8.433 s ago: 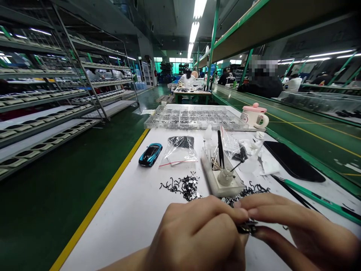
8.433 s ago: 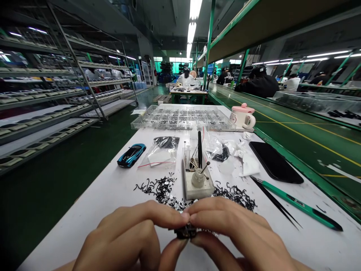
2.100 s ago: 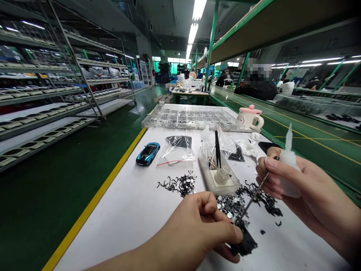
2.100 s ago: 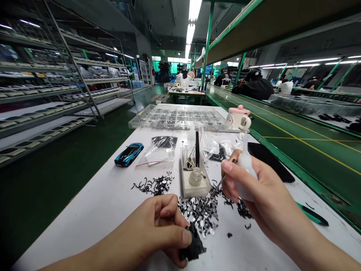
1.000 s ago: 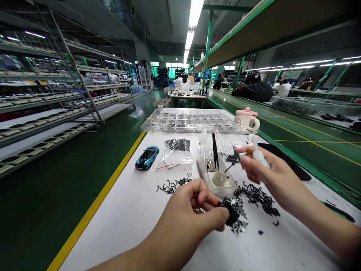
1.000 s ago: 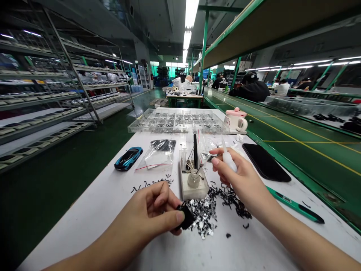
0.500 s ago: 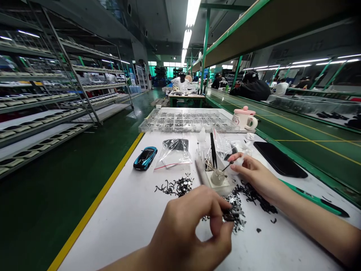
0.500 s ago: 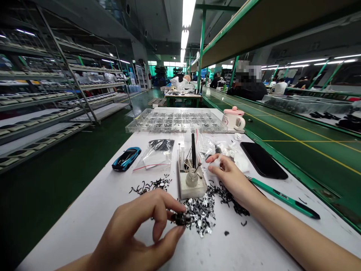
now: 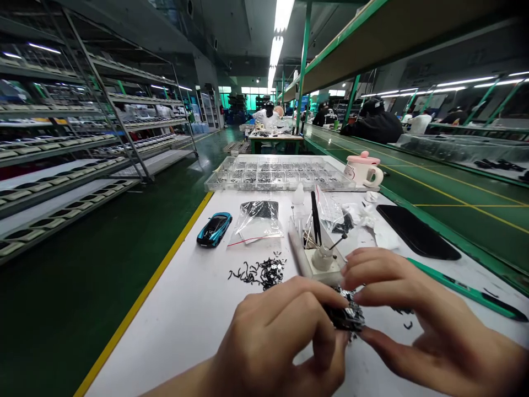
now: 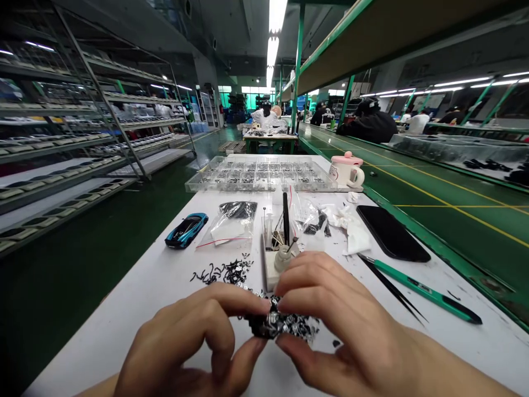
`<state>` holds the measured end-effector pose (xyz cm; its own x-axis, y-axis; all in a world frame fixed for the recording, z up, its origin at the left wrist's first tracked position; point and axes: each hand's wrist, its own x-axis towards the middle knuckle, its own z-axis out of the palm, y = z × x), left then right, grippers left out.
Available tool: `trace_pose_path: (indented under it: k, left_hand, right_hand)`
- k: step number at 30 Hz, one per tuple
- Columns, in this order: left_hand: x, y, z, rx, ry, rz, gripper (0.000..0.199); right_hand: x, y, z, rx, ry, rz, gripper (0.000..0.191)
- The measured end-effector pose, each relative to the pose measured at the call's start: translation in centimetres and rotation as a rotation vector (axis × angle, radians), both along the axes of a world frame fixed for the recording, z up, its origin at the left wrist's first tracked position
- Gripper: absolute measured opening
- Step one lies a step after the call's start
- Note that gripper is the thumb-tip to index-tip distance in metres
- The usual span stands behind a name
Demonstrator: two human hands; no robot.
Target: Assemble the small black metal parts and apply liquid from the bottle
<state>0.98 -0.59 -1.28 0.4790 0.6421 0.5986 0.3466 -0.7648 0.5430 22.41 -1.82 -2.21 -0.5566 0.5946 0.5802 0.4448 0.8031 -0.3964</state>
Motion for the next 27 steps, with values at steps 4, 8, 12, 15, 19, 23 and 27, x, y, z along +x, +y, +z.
trace_pose_path:
  k: [4,8,12,15,19,23,27]
  left_hand:
    - [0.1,0.8,-0.5,0.038,-0.019,-0.025,0.039]
    - [0.1,1.1,-1.0,0.110,-0.100,-0.043,0.039]
    - [0.1,1.0,-1.0,0.114,-0.074,-0.040,0.037]
    - [0.2,0.9,-0.7,0.079,-0.096,-0.046,0.039]
    - [0.3,0.6,-0.2,-0.027,-0.077,-0.027,0.039]
    - [0.0,0.4,-0.6,-0.083,-0.157,-0.099,0.031]
    - [-0.2,1.2,-1.6,-0.245,-0.256,-0.217,0.036]
  right_hand:
    - [-0.7,0.1,-0.2,-0.048,-0.022,0.023,0.044]
    - [-0.6,0.2,-0.2,-0.049,-0.040,0.025,0.043]
    - [-0.4,0.1,-0.2,-0.015,-0.068,0.020,0.041]
    - [-0.5,0.1,-0.1,0.010,-0.074,0.006,0.041]
    - [-0.6,0.0,0.1,-0.014,-0.034,0.000,0.041]
    - [-0.3,-0.2,-0.3,0.057,-0.067,-0.002,0.040]
    - [-0.2,-0.3,-0.8,0.223,-0.170,-0.109,0.030]
